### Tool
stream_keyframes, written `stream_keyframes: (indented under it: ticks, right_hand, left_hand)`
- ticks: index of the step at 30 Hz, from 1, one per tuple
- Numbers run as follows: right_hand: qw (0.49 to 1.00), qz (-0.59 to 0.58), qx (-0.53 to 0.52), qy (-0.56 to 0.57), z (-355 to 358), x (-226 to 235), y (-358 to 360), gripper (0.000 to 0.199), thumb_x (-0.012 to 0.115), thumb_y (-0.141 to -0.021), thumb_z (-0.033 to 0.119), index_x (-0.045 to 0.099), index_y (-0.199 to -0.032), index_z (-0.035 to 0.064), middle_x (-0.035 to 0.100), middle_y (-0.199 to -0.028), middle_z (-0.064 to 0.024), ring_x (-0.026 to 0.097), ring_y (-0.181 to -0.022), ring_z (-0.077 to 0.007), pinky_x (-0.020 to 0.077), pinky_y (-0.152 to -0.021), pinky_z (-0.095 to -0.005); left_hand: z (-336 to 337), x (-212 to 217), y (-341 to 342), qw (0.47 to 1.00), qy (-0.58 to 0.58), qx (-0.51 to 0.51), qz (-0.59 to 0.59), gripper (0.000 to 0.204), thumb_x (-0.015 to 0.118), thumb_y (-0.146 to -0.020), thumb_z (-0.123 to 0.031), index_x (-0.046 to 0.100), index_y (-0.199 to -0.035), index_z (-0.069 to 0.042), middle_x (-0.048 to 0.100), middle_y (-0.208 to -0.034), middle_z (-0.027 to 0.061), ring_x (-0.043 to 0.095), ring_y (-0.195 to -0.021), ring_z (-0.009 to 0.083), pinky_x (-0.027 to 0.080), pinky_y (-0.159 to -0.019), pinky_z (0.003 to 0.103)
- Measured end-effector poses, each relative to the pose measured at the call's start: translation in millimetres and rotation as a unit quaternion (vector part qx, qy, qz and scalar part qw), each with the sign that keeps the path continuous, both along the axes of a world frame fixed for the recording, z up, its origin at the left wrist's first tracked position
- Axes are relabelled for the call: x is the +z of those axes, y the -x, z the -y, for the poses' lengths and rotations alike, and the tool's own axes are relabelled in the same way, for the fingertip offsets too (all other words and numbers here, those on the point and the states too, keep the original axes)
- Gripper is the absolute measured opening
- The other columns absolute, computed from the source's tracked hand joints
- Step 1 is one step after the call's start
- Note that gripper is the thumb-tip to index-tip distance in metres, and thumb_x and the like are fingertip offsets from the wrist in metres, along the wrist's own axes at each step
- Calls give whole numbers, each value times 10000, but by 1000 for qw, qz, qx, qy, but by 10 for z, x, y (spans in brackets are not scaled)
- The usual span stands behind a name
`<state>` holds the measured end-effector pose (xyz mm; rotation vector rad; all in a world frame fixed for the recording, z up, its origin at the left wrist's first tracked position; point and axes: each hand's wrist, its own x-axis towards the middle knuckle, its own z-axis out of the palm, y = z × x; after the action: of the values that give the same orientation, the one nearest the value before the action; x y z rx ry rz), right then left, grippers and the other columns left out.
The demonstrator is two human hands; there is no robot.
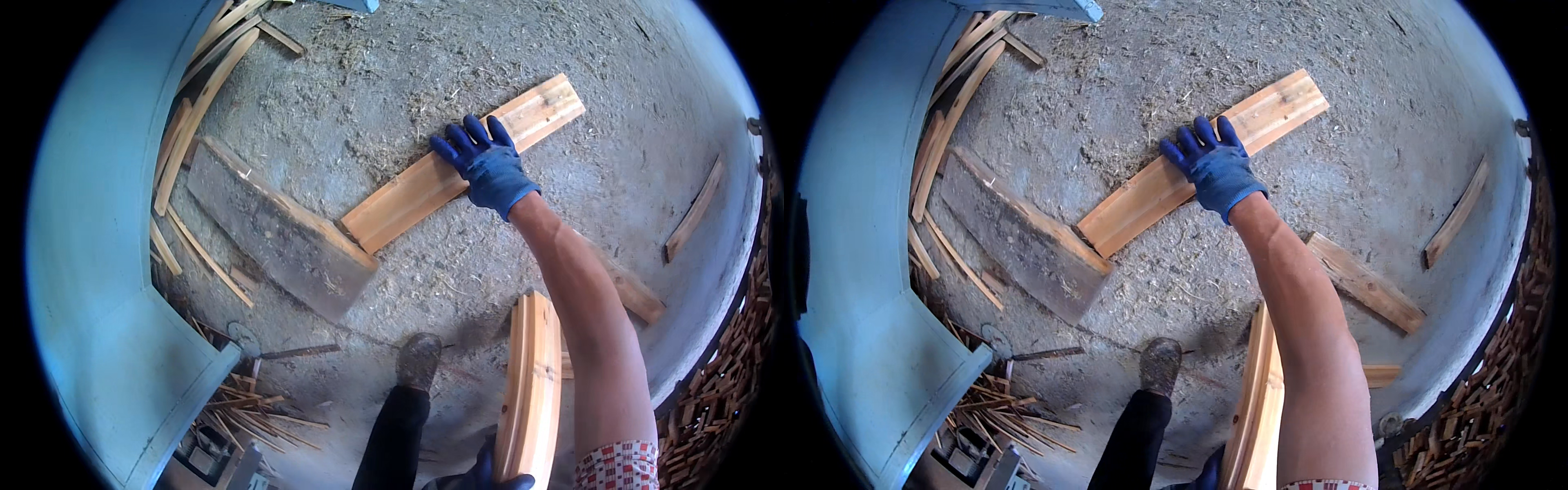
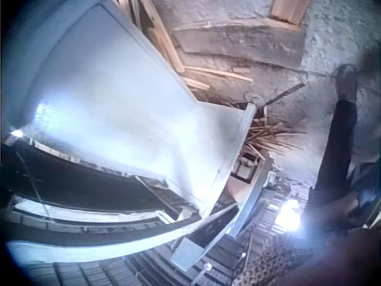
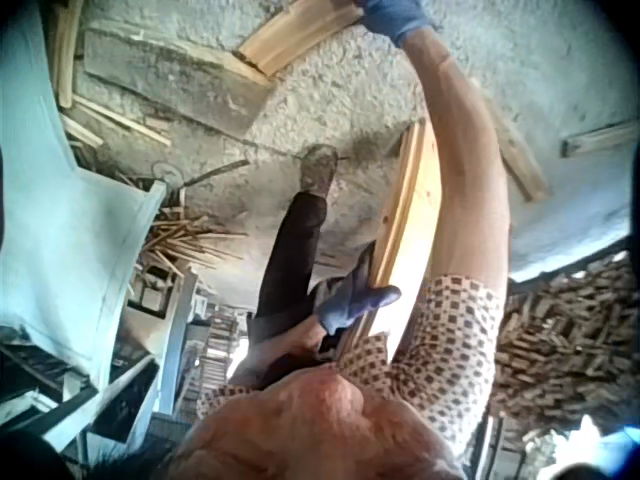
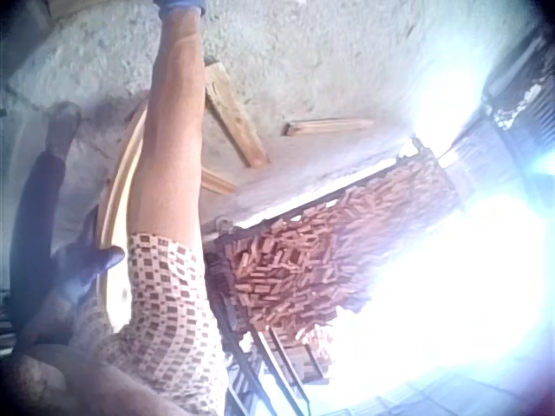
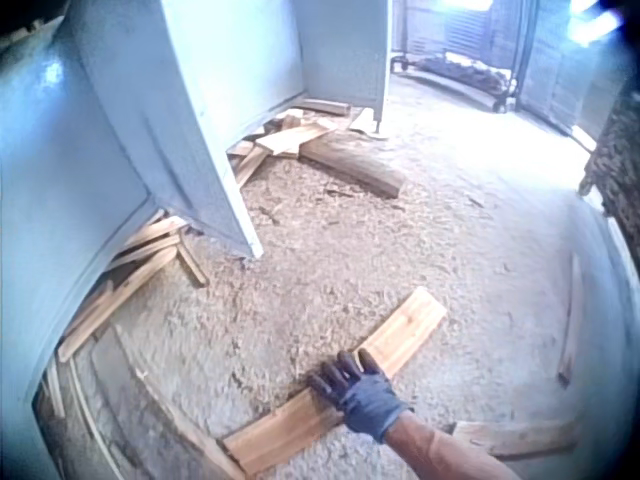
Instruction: The person picks up wooden planks from a pile on the floor and stacks them onto a metal rack. They repeatedly gather planks by hand and place them in an organized stack.
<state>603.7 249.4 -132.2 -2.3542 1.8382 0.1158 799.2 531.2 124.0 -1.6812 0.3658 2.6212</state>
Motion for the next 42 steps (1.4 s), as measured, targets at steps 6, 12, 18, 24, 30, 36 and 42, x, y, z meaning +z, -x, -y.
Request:
stream_keyframes:
  ticks: [6,12,18,24,30,36,42]
  right_hand:
    - [972,39,21,-232,-660,876,432,885,765,-645,431,390,-1414,203,596,-878,-102,593,-751,-270,469,-750,-398]
    - [814,287,-303,-404,-2176,1947,910,962,683,-733,636,379,-1408,21,641,-686,-117,655,-634,-222,507,-606,-326]
    - [672,428,-505,-332,-3271,2062,245,813,648,-811,548,418,-1368,2,622,-662,-184,644,-600,-275,501,-588,-377]
    - [699,508,-425,-269,-3642,2176,-239,660,674,-839,342,418,-1378,60,624,-735,-183,643,-637,-276,499,-613,-369]
    - [116,518,-847,-33,-4969,698,27,592,658,-843,84,393,-1370,51,610,-962,-76,577,-779,-168,475,-658,-305]
    - [129,401,-906,-39,-4818,-271,427,893,735,-715,577,481,-1271,-73,589,-1092,-151,578,-900,-281,496,-812,-432]
    - [155,407,-898,68,-5174,195,185,498,756,-773,315,579,-1089,-27,587,-936,-82,567,-813,-205,485,-714,-361]
  left_hand:
    - [183,220,4,998,-43,35,-2,979,805,-716,-289,203,-1448,-43,499,-1284,123,516,-1120,221,463,-911,354]
    - [171,178,91,996,-80,37,13,933,766,-739,-256,190,-1440,-38,491,-1257,175,515,-1135,276,431,-959,404]
    - [-73,76,56,995,56,-18,82,1020,785,-717,-274,133,-1466,-42,403,-1352,180,438,-1218,285,359,-1037,409]
    - [112,-68,-3,988,75,-96,90,1035,807,-703,-180,129,-1464,3,418,-1364,175,453,-1212,228,396,-1009,371]
    - [-20,-155,-31,967,144,-179,113,937,761,-717,-58,182,-1452,-1,497,-1293,148,525,-1133,212,430,-972,365]
    - [-39,-126,-114,879,278,-356,155,907,766,-770,-259,221,-1450,-7,479,-1321,206,487,-1212,251,401,-1001,353]
    - [-134,-203,37,917,220,-300,148,959,779,-744,-304,214,-1447,20,354,-1426,193,343,-1323,265,290,-1084,378]
